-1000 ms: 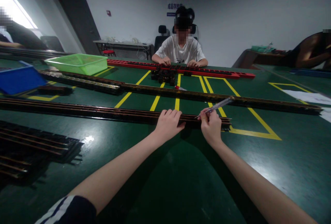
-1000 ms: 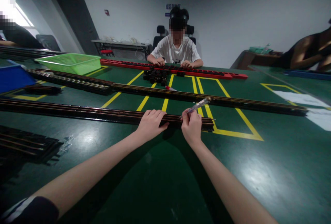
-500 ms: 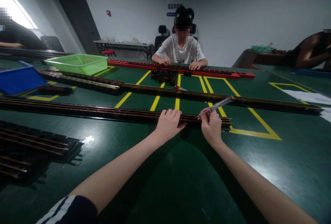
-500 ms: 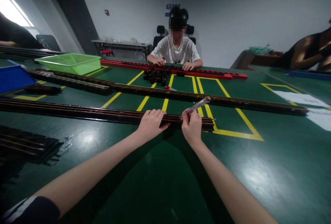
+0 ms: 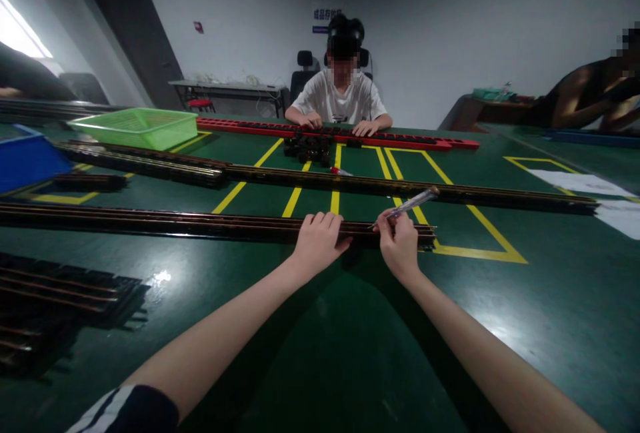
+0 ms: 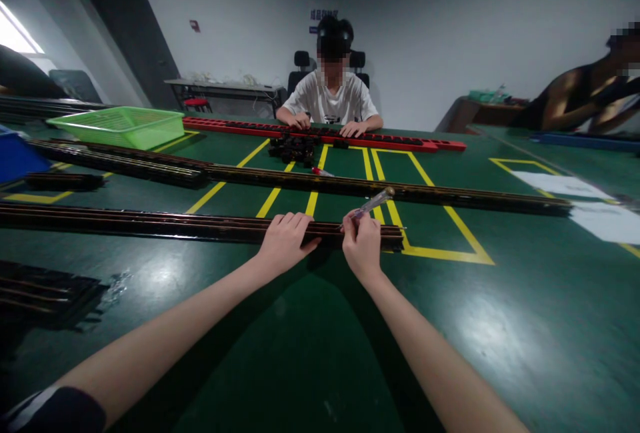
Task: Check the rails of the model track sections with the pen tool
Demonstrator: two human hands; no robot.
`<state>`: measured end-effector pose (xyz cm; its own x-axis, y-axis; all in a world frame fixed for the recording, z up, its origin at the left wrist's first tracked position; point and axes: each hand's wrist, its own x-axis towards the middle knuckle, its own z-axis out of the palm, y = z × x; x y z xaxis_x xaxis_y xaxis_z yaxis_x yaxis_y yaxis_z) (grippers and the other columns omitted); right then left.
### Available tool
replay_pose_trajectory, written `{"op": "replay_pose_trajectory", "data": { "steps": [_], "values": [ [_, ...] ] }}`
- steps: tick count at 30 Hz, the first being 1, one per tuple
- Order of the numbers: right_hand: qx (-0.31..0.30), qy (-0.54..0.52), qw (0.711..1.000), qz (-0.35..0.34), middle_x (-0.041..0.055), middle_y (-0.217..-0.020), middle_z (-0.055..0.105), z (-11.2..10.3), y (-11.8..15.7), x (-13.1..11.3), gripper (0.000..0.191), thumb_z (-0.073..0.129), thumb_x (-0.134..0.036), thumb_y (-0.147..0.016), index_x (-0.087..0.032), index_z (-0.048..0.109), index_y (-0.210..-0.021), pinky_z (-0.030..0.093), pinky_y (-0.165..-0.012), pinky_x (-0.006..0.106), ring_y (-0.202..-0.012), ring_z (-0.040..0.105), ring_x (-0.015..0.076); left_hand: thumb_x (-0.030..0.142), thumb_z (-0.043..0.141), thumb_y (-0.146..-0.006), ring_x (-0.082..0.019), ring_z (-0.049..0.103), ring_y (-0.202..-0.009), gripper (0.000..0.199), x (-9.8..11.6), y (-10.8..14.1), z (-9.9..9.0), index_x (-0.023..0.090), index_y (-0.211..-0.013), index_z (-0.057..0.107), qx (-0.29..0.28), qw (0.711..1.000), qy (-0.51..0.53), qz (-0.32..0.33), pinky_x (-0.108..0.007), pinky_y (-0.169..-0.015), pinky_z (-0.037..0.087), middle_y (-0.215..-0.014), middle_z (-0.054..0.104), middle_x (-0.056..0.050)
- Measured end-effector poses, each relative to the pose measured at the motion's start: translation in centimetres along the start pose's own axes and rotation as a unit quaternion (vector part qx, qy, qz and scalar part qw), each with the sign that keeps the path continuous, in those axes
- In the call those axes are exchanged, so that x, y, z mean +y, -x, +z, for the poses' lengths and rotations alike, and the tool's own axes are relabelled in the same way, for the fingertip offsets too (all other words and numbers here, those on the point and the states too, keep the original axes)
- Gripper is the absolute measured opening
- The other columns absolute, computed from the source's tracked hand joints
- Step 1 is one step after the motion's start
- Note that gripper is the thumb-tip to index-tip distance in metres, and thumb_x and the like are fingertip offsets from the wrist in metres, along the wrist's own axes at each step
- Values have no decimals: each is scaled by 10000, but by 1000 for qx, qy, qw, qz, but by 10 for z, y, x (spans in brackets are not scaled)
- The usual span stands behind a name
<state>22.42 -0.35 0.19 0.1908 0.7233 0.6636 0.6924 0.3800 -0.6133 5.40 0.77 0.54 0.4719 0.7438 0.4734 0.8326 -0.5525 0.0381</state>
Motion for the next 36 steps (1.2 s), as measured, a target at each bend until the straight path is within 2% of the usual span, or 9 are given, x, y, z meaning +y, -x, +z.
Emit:
{"op": "replay_pose_trajectory", "data": {
  "steps": [12, 22, 36],
  "values": [
    [-6, 5, 1000, -4, 34, -615, 621, -2, 1, -1, 140, 449, -282, -856, -205, 505, -752, 371, -662, 347, -624, 533, 212, 450, 475, -855, -217, 573, -882, 375, -1, 0, -1, 132, -1028, 576, 7, 1000, 12, 4, -348, -761, 421, -983, 639, -83],
    [-9, 4, 1000, 2, 33, -613, 627, -2, 0, -2, 141, 448, -300, -851, -204, 509, -767, 380, -666, 353, -609, 542, 209, 461, 462, -870, -210, 577, -916, 391, -2, 1, 3, 132, -1056, 566, 10, 1000, 10, 2, -345, -795, 419, -1021, 639, -80],
    [-11, 10, 1000, 6, 43, -630, 645, -1, 1, 2, 145, 451, -313, -852, -200, 514, -787, 389, -673, 365, -634, 555, 222, 402, 458, -875, -203, 572, -888, 331, 2, 1, 5, 136, -1037, 568, 19, 1000, 0, -2, -344, -782, 420, -1000, 642, -79]
  ]
}}
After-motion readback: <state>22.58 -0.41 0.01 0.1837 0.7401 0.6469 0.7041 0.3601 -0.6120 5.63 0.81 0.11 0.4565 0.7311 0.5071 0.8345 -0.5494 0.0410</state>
